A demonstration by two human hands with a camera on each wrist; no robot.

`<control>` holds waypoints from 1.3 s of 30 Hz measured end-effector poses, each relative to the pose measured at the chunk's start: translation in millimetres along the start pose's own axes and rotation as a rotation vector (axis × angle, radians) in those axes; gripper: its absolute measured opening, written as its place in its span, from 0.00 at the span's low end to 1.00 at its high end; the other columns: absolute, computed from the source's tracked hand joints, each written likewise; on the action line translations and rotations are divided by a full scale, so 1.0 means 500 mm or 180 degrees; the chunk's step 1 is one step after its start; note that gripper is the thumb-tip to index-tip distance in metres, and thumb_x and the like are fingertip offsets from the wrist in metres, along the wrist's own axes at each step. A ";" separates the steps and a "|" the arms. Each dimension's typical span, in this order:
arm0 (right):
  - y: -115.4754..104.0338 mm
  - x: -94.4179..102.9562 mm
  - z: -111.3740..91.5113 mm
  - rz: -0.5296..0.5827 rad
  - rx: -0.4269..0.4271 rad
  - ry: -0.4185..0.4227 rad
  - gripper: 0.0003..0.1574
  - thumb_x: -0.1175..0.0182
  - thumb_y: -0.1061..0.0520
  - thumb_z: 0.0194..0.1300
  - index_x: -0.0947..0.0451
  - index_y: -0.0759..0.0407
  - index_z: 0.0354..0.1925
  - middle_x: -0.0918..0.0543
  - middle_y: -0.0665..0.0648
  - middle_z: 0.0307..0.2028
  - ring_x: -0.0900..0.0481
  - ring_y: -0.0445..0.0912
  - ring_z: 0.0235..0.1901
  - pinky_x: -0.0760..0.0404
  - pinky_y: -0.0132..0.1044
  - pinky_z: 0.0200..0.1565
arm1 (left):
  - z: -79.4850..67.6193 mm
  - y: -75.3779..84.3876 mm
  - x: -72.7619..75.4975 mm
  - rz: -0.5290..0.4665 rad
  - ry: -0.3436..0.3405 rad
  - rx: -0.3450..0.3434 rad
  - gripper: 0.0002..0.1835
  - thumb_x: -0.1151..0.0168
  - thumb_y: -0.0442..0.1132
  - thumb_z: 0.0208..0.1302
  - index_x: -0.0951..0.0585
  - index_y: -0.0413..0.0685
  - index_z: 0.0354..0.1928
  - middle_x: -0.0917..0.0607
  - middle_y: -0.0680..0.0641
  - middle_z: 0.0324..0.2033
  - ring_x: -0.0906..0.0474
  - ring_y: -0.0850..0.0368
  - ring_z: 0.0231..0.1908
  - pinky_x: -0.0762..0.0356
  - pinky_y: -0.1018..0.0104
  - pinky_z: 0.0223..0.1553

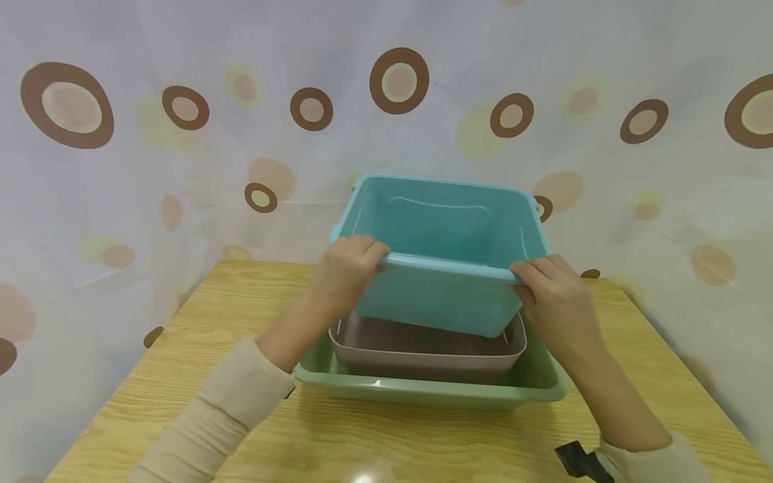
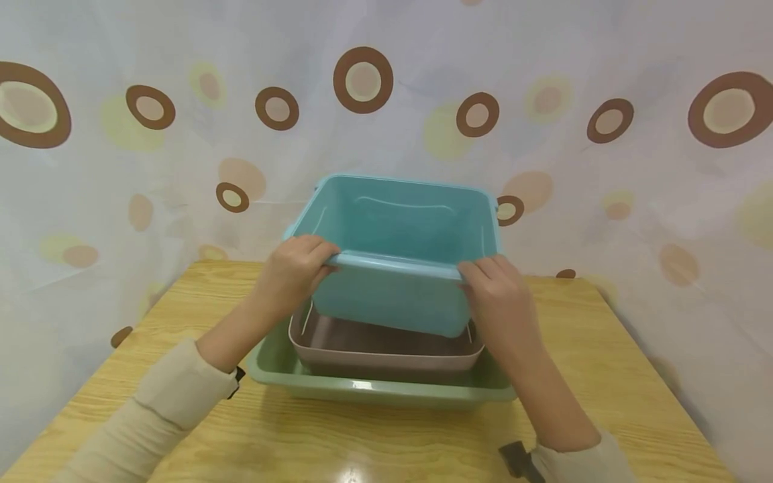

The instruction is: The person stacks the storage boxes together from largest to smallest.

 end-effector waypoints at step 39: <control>-0.011 -0.014 -0.046 0.0064 0.0152 -0.0115 0.21 0.29 0.75 0.30 0.22 0.68 0.29 0.21 0.60 0.24 0.27 0.53 0.27 0.21 0.43 0.28 | -0.056 0.042 0.012 0.0207 -0.0104 0.0017 0.13 0.29 0.41 0.41 0.20 0.42 0.28 0.18 0.48 0.23 0.23 0.56 0.23 0.26 0.70 0.23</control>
Point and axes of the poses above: each hand's wrist, its own z-axis towards the middle knuckle, its own x-axis out of the back of the hand, y = z × x, the point moved 3 cm from there along z, towards the middle knuckle
